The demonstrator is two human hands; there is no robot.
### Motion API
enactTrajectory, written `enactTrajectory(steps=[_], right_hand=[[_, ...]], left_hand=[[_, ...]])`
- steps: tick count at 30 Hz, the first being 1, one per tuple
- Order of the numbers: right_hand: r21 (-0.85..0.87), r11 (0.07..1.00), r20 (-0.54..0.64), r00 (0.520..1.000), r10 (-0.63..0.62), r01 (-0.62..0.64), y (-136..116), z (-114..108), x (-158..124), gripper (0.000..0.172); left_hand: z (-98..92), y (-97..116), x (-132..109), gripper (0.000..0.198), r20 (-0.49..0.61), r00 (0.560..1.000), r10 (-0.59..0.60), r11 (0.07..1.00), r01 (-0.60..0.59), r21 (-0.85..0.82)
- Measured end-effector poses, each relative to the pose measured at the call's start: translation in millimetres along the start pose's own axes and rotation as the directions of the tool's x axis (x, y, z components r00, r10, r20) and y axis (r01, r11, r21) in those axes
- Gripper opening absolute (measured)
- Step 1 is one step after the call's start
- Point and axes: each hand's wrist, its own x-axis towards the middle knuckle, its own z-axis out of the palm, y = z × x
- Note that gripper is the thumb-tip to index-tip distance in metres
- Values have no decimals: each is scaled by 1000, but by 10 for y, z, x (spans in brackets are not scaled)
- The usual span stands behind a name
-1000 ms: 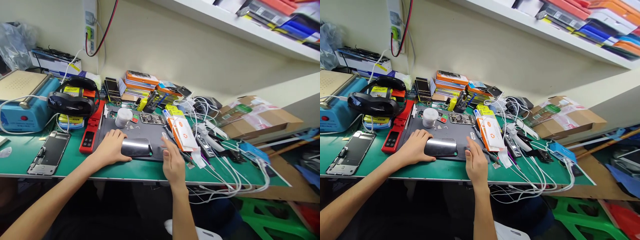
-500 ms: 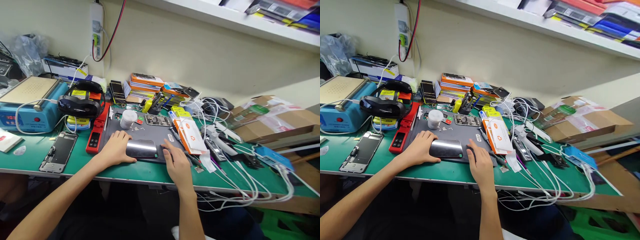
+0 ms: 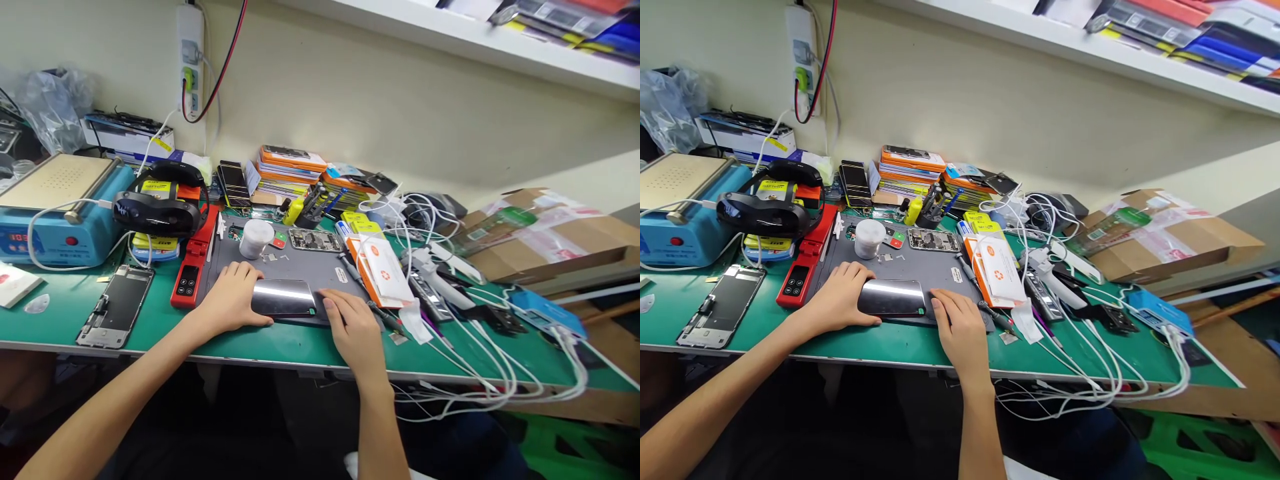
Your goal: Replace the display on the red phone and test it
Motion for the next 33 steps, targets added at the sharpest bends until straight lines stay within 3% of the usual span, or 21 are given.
enactTrajectory(steps=[33], right_hand=[[-46,998,-20,999,-30,29,-13,-10,-26,39]], left_hand=[[2,22,-11,83,10,1000,2,1000,-2,2]])
